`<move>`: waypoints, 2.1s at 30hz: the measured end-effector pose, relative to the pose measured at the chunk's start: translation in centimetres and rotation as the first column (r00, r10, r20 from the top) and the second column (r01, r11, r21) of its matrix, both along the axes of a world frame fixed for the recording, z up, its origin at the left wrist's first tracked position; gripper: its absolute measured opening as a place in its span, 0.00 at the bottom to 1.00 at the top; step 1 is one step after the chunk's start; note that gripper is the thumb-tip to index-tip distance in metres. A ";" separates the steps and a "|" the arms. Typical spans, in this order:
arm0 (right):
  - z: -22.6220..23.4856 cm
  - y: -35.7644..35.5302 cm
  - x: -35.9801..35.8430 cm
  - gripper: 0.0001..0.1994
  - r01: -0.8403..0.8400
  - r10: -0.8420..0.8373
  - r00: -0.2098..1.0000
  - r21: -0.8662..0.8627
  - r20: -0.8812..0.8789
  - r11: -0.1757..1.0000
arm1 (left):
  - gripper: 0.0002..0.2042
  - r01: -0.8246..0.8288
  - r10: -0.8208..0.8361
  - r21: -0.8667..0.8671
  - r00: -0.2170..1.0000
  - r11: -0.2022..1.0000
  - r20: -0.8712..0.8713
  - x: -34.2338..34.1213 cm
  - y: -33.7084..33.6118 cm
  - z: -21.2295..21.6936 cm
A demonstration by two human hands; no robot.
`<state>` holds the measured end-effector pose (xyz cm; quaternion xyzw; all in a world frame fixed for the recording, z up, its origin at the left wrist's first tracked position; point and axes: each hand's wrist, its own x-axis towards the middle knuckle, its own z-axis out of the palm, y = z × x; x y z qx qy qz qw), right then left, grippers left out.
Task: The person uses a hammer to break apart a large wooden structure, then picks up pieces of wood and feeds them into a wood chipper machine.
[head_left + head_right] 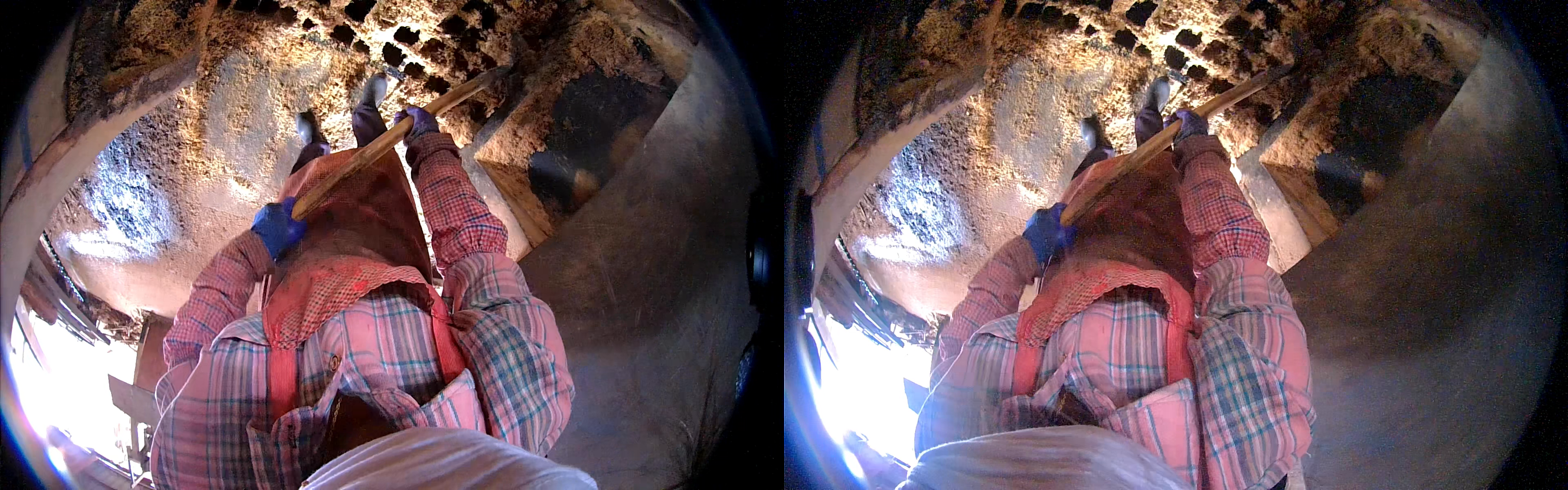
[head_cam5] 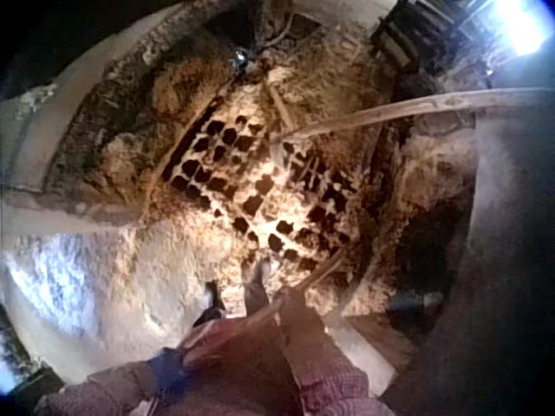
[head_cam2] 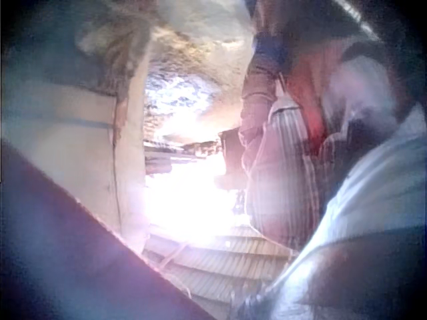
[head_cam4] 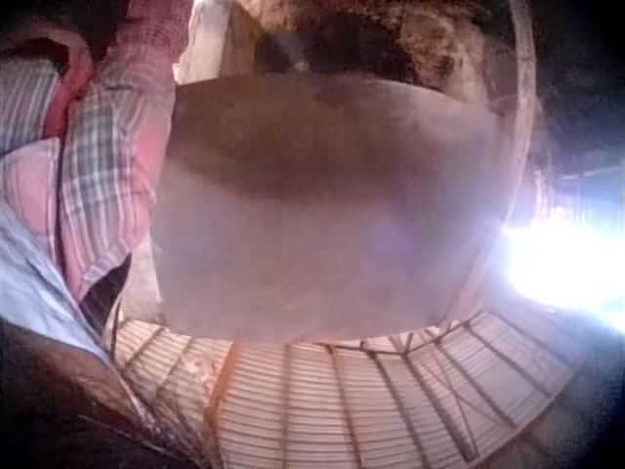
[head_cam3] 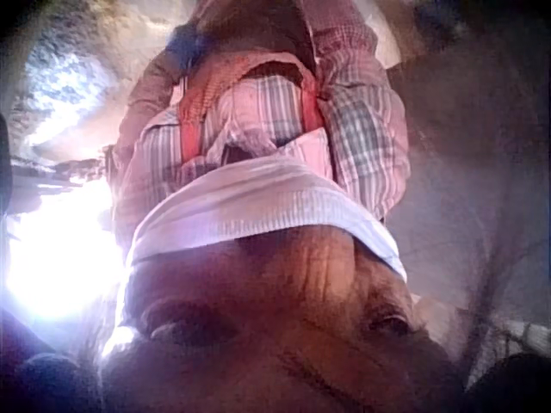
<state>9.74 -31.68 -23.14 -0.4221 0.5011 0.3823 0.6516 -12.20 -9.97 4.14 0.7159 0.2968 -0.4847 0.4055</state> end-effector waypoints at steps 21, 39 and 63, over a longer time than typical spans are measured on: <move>1.8 7.2 -8.6 0.06 -0.251 0.242 0.964 0.081 0.107 0.965 | 0.20 -0.214 0.206 0.060 0.971 0.975 0.120 -12.5 0.8 6.8; 10.9 23.1 -31.1 0.13 -0.715 0.702 0.693 0.277 0.163 0.642 | 0.17 -0.258 0.278 0.283 0.960 0.924 -0.033 -36.6 5.6 13.8; 14.1 54.0 31.2 0.08 -0.716 0.808 0.430 -0.393 0.402 0.577 | 0.13 -0.833 0.971 -0.536 0.221 0.137 -0.094 25.6 25.0 1.0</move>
